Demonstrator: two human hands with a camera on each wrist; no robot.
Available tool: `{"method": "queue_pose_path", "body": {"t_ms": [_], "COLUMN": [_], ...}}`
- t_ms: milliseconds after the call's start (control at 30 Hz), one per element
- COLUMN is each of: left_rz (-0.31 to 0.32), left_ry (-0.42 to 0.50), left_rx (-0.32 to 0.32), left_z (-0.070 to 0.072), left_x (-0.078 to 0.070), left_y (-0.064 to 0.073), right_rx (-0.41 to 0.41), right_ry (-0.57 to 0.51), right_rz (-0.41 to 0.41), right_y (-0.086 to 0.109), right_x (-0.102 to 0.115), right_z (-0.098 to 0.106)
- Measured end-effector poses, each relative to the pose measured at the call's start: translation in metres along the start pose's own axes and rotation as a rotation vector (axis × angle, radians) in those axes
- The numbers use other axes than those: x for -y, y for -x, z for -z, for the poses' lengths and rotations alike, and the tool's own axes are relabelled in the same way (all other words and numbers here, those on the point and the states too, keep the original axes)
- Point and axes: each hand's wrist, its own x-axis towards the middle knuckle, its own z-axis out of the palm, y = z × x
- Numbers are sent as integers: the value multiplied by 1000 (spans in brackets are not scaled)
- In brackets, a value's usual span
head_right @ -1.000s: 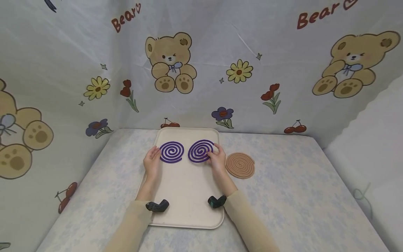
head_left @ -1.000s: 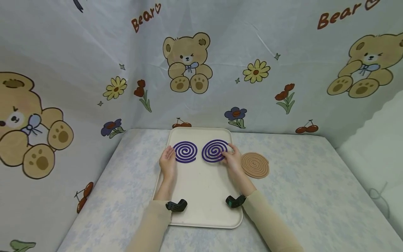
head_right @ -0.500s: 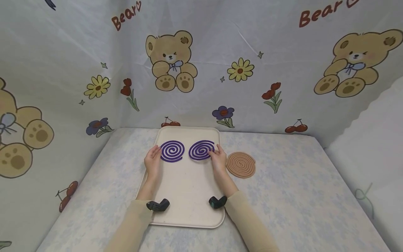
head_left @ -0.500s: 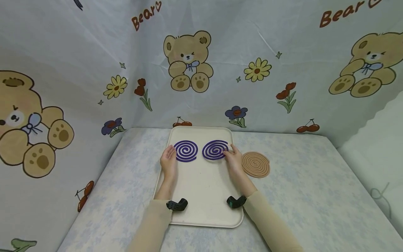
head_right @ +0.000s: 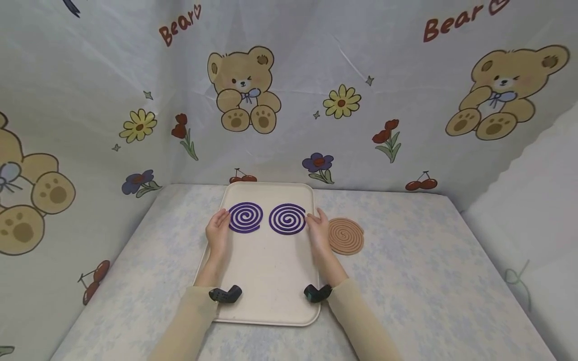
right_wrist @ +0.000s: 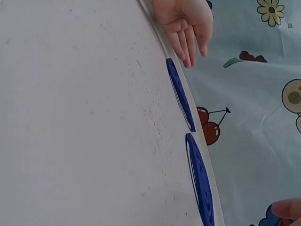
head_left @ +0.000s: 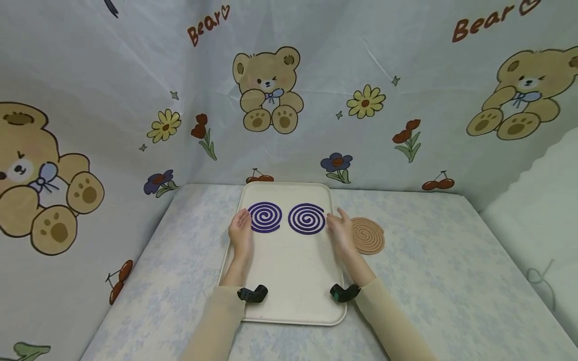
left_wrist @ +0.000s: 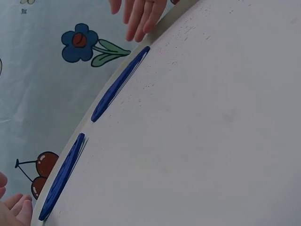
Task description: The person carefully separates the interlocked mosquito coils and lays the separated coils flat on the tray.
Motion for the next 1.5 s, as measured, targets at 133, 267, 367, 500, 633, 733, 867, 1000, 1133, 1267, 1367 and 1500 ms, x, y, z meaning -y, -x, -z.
{"method": "queue_pose_path", "body": {"t_ms": [133,267,367,500,633,733,867,1000,1133,1267,1367,1500], "left_rz": [2,-1,-8,-22,-8,13,29,22,14,50,113,197], "left_ry": [-11,-22,-9,-32,-87,-102,-94,-107,-136,-145,-152,-174], "left_rx": [11,28,59,135,221,284,380,451,534,631,678,743], "left_z": [-2,-5,-8,-15,-27,-41,-65,-97,-125,-142,-152,-164], "left_x": [1,1,-3,-25,-46,-55,-56,-30,-11,-10,-8,-4], "left_y": [1,4,8,21,39,50,66,79,98,116,125,134], "right_rx": [-16,-29,-43,-61,-85,-105,-136,-192,-217,-222,-224,-243], "right_ry": [-35,-32,-1,64,82,75,120,188,234,225,195,175], "right_rz": [14,-6,-1,30,43,62,82,89,68,59,46,4], "right_y": [2,0,-1,1,4,4,2,2,6,8,10,11], "right_x": [4,8,10,16,19,18,15,11,10,8,7,4], "right_z": [11,25,38,56,73,85,101,111,118,124,127,129]}}
